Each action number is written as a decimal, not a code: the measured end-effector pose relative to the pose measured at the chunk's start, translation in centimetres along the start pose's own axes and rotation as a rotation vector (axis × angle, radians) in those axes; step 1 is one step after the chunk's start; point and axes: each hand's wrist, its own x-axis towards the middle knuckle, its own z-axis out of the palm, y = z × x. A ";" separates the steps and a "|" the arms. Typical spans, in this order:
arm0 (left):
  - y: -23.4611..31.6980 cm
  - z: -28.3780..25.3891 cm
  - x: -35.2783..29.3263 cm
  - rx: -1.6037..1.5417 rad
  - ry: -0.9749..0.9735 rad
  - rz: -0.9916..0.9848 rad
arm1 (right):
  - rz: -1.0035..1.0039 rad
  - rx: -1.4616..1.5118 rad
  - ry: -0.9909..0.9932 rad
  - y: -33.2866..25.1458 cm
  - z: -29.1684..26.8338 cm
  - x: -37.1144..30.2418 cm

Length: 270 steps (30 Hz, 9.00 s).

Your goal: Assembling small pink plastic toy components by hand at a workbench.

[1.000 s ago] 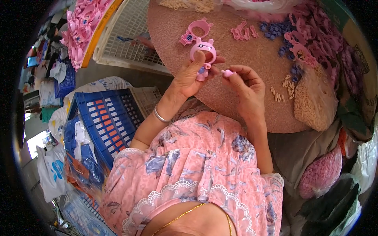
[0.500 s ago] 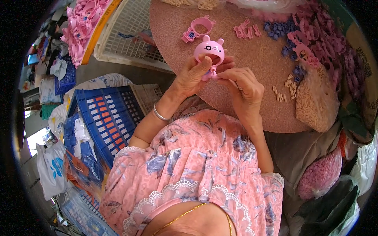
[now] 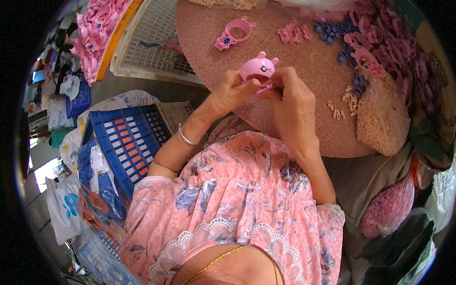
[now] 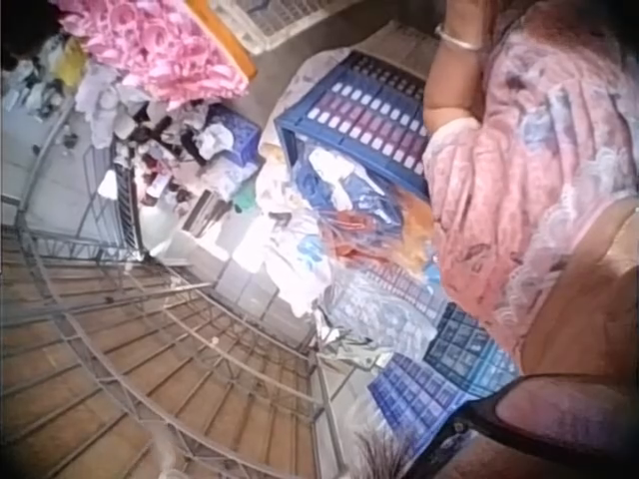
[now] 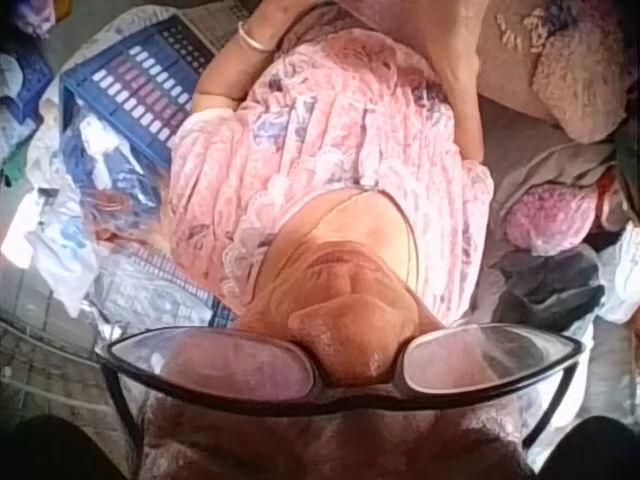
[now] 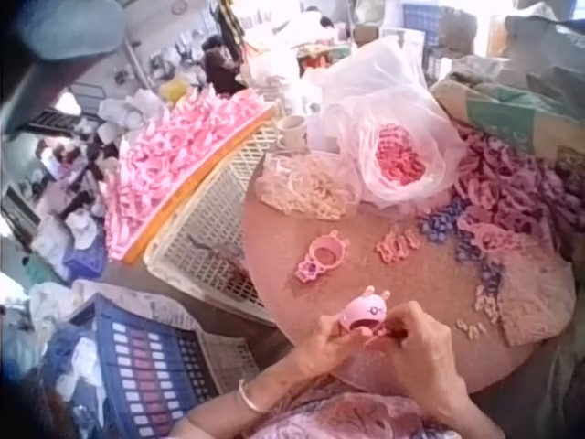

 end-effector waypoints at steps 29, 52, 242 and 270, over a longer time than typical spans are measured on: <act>-4.3 -1.3 1.5 -0.671 0.170 -0.158 | -0.402 -0.441 0.311 8.8 1.8 9.2; -3.0 -0.7 2.0 -0.520 0.107 0.046 | -0.134 0.141 0.335 8.1 -0.4 1.2; -4.2 3.9 0.4 -0.865 0.123 -0.040 | -0.498 -0.116 0.156 6.6 -0.1 -1.4; -3.1 4.0 0.3 -0.886 0.132 -0.082 | -0.351 -0.140 0.501 5.7 0.0 -2.7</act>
